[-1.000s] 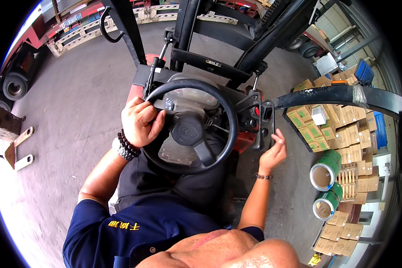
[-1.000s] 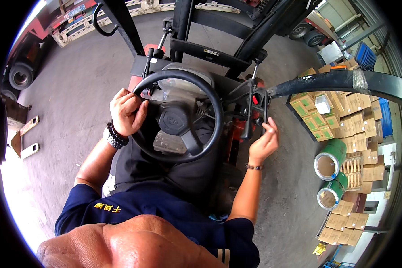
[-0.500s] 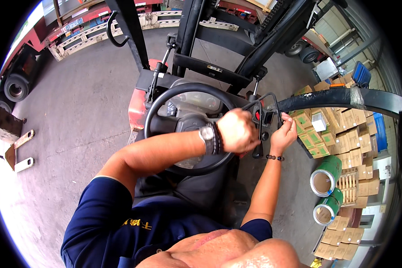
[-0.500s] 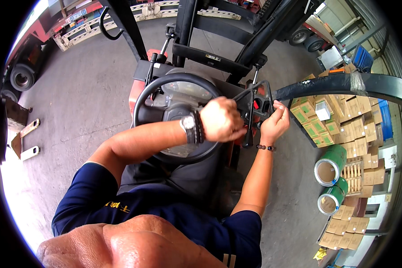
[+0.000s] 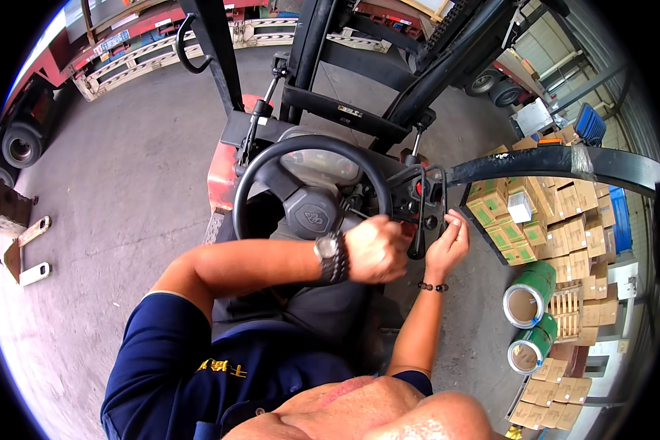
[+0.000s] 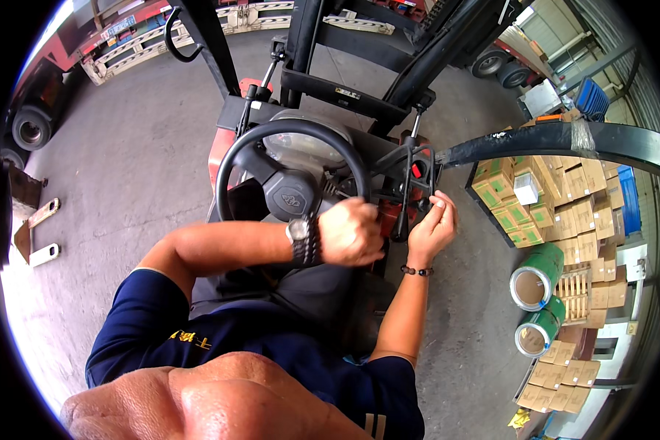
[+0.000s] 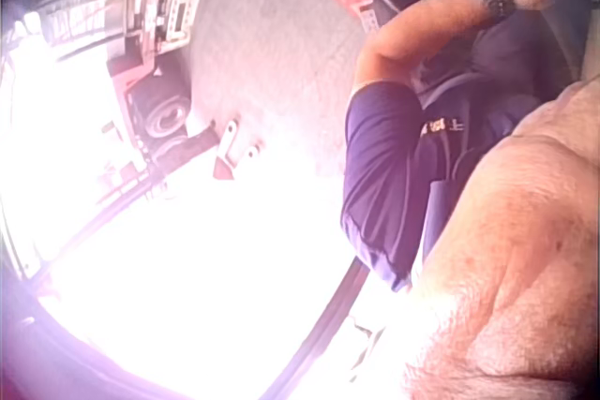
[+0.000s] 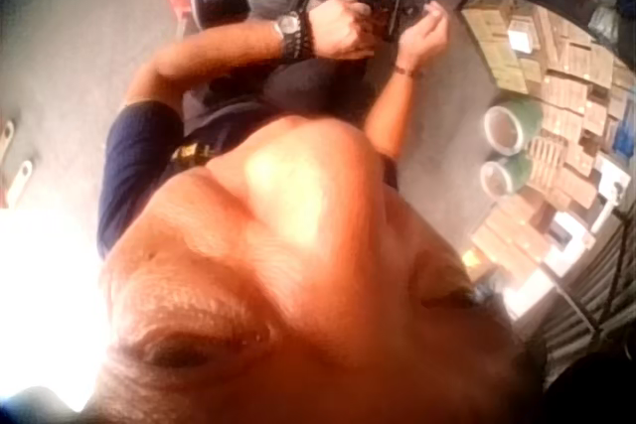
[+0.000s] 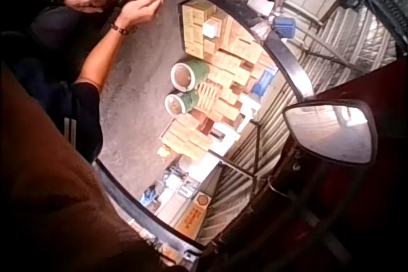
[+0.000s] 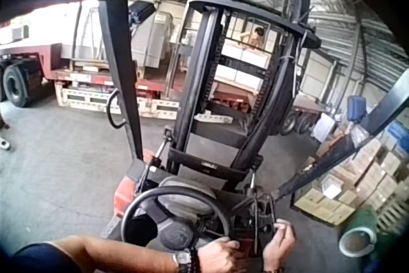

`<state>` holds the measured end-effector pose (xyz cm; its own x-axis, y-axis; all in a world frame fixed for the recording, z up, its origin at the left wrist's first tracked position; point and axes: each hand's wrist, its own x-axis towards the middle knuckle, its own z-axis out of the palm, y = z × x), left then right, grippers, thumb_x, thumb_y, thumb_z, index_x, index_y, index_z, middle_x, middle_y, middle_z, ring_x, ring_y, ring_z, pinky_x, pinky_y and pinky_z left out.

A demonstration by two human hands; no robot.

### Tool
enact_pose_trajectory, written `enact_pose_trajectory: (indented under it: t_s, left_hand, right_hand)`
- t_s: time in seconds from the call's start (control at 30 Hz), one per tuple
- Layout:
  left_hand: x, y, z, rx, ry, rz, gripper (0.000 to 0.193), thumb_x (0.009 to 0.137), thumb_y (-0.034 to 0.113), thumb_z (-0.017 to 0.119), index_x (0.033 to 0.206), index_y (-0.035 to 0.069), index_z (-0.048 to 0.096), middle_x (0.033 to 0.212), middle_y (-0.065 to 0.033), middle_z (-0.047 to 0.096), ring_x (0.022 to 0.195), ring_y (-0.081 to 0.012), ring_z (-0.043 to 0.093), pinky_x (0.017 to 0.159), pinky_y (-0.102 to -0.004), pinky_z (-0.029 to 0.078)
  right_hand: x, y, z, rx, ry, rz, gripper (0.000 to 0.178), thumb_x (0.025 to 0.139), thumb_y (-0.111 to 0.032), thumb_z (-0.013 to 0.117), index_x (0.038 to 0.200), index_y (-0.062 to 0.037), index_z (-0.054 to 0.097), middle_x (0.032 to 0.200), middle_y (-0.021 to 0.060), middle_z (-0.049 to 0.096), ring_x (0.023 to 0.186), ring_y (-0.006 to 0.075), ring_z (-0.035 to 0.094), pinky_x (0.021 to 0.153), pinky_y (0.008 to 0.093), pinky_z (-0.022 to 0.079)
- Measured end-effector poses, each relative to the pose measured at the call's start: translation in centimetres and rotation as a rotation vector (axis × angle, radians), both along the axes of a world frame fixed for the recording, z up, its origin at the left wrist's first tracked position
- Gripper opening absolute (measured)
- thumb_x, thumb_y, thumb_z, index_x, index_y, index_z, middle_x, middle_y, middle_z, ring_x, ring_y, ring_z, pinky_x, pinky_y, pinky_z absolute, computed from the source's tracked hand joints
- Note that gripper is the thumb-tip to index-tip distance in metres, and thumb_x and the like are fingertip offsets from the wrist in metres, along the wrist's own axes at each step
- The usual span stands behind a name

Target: The person operates a forklift inside a warehouse, maneuvering it forward and backward while steering and using the control levers. The person briefly exits the forklift to check the forks before re-entering to continue driving.

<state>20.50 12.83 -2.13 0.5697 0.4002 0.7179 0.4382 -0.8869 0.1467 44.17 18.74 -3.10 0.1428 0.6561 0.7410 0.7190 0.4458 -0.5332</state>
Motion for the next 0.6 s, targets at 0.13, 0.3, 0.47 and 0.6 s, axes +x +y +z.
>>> enact_pose_trajectory:
  t_s: [0.13, 0.3, 0.47, 0.6]
  left_hand:
    - [-4.7, -7.7, -4.9, -0.058, 0.076, -0.135, 0.029, 0.088, 0.034, 0.082, 0.071, 0.022, 0.061, 0.072, 0.0055, 0.057, 0.081, -0.0218, 0.061, 0.07, -0.0429, 0.046]
    - [-16.6, -11.9, -3.1, -0.134, 0.001, 0.171, 0.033, 0.087, 0.024, 0.088, 0.07, 0.019, 0.06, 0.072, 0.0039, 0.06, 0.077, -0.0224, 0.059, 0.071, -0.0403, 0.046]
    - [-18.9, -11.2, -2.2, -0.167, -0.019, 0.311, 0.038, 0.085, 0.02, 0.092, 0.068, 0.016, 0.058, 0.071, 0.001, 0.063, 0.075, -0.0245, 0.062, 0.068, -0.0412, 0.047]
    - [-18.8, -11.3, -2.2, -0.145, -0.005, 0.309, 0.04, 0.083, 0.022, 0.092, 0.067, 0.016, 0.056, 0.071, 0.0018, 0.064, 0.076, -0.0237, 0.064, 0.067, -0.0414, 0.048]
  right_hand:
    - [-0.8, -1.8, 0.4, -0.006, -0.069, -0.001, 0.032, 0.115, -0.017, 0.056, 0.104, 0.0039, 0.078, 0.117, 0.0188, 0.082, 0.11, 0.0413, 0.076, 0.099, 0.0518, 0.058]
    - [-2.8, -4.3, 1.2, 0.038, -0.302, 0.049, 0.029, 0.113, -0.021, 0.06, 0.105, 0.0004, 0.078, 0.124, 0.0174, 0.08, 0.114, 0.0413, 0.073, 0.102, 0.0536, 0.056]
    - [-4.7, -5.1, 0.3, 0.05, -0.416, 0.159, 0.026, 0.11, -0.022, 0.065, 0.102, -0.0007, 0.076, 0.126, 0.016, 0.079, 0.117, 0.0407, 0.073, 0.106, 0.0537, 0.054]
    - [-5.5, -4.7, 0.4, -0.014, -0.394, 0.22, 0.025, 0.11, -0.021, 0.066, 0.101, 0.0003, 0.075, 0.123, 0.0169, 0.079, 0.115, 0.041, 0.073, 0.104, 0.053, 0.056]
